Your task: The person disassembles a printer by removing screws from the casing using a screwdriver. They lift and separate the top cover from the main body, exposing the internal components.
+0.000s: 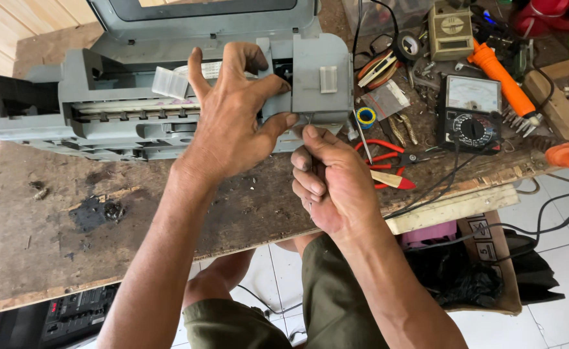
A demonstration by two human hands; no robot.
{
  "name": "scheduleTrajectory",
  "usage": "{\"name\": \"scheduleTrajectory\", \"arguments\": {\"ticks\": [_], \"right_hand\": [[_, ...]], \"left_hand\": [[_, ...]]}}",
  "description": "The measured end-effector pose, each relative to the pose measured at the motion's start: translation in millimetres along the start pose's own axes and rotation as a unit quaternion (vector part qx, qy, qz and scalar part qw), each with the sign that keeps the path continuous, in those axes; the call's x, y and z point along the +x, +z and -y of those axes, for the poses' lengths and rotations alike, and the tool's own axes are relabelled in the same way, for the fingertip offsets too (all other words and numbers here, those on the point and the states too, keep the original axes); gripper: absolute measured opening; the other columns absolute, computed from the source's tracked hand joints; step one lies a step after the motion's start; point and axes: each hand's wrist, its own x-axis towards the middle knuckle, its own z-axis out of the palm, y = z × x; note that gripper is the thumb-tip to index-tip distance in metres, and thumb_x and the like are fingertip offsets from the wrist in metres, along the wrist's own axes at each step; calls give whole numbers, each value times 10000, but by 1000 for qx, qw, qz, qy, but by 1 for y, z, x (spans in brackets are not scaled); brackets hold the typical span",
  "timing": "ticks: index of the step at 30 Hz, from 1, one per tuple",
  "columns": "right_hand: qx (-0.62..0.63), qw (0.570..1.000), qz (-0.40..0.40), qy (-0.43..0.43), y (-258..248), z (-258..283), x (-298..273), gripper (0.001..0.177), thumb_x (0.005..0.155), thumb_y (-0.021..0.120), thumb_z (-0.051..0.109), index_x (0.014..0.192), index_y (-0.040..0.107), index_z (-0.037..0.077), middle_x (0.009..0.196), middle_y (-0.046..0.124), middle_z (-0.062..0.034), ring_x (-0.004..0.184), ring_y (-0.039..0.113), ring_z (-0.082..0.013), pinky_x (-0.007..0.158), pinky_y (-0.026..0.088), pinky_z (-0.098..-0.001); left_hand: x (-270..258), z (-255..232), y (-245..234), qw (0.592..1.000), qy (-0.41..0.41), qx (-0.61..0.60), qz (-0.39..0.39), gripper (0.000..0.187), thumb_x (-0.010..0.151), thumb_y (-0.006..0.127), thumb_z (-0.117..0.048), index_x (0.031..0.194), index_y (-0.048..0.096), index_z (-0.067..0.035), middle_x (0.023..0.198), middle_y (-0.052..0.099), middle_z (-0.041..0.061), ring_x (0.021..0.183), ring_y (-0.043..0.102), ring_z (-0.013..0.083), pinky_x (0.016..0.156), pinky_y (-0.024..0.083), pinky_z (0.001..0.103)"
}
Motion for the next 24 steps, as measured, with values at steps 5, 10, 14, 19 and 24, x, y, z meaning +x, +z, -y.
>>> {"name": "scheduleTrajectory", "arguments": {"ticks": [5, 10, 14, 19, 24], "right_hand": [[25, 1000, 12, -8, 4, -6, 0, 101, 1138, 639, 206, 1085, 646, 120, 730, 585, -53, 391, 366, -73, 354, 209, -240], [-13, 999, -11, -52, 3, -12, -3, 110, 1126, 662, 198, 1094, 683, 95, 724, 615, -89, 400, 369, -96, 375, 219, -258], [-91, 991, -33, -89, -3, -14, -3, 169, 1096, 670, 276, 1149, 689, 117, 699, 600, -96, 362, 370, -111, 338, 171, -252], [-47, 998, 26, -29, -18, -9, -12, 134, 1109, 682, 202, 1018, 641, 113, 669, 655, -124, 341, 360, -88, 311, 176, -257], [-163, 978, -48, -118, -4, -32, -10, 187, 1109, 655, 276, 998, 609, 132, 594, 586, -91, 336, 335, -103, 287, 195, -258]], "left_hand": [[-10, -16, 3, 999, -33, 20, -12, 348, 957, 821, -287, 1250, 750, -113, 1366, 444, 196, 1357, 557, 382, 1229, -27, 843], [-15, -12, 15, 997, -32, -10, -63, 338, 963, 752, -351, 1203, 707, -118, 1381, 421, 206, 1366, 518, 421, 1226, -10, 805], [-13, -16, 18, 998, -29, 3, -52, 345, 957, 712, -378, 1165, 665, -106, 1320, 412, 195, 1301, 504, 424, 1204, 37, 793], [-18, -17, 20, 999, -14, 25, -47, 376, 966, 685, -403, 1163, 672, -83, 1296, 417, 203, 1303, 496, 407, 1172, 112, 768], [-15, -11, 8, 999, -3, 10, -30, 426, 1032, 651, -482, 1137, 657, -69, 1300, 402, 198, 1307, 465, 413, 1154, 136, 729]]}}
